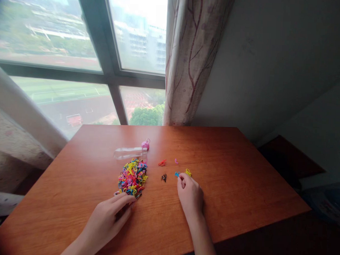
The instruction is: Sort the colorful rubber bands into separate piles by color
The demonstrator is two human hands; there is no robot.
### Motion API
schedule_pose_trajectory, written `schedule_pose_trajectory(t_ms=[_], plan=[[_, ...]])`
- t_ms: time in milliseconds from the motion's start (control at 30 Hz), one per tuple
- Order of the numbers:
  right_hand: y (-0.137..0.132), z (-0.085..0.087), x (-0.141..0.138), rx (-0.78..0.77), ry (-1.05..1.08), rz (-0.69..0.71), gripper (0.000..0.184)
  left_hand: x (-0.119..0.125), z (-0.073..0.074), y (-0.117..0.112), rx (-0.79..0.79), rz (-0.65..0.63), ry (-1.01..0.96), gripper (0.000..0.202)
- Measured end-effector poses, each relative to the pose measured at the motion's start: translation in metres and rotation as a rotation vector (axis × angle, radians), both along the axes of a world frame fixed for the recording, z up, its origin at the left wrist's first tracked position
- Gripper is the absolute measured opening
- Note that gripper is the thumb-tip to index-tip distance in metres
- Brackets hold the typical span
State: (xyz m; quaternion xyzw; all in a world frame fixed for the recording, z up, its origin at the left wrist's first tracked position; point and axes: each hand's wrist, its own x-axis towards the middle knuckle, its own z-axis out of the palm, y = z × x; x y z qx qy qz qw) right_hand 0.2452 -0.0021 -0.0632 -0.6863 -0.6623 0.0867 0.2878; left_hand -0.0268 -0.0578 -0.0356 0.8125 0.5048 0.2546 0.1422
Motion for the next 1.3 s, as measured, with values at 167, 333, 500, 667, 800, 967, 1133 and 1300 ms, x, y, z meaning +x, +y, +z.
schedule_pose_trajectory(t_ms=[167,333,500,667,800,967,1133,1300], plan=[[-0.002,-0.001,0.0,0.014,0.003,0.0,0.026,0.0,0.0,0.0,0.01,-0.001,0.012,0.02],[-0.004,-0.001,0.0,0.028,0.032,0.014,0.024,0.001,0.0,0.0,0.013,0.01,0.006,0.02],[-0.012,0.006,-0.014,0.038,0.069,0.075,0.021,-0.006,-0.001,0.001,0.046,0.133,-0.044,0.019],[-0.025,0.014,-0.048,0.004,0.075,0.252,0.017,-0.018,0.002,0.003,0.053,0.342,-0.031,0.017],[-0.033,0.019,-0.072,-0.011,0.033,0.36,0.015,-0.02,0.003,0.004,-0.018,0.361,0.05,0.018],[-0.036,0.026,-0.083,-0.046,0.036,0.414,0.013,-0.014,0.0,0.005,-0.052,0.289,0.073,0.018],[-0.038,0.029,-0.085,-0.087,0.058,0.483,0.018,-0.007,0.0,0.007,-0.057,0.206,0.009,0.017],[-0.038,0.029,-0.087,-0.109,0.054,0.486,0.016,-0.004,0.001,0.004,-0.053,0.131,-0.046,0.016]])
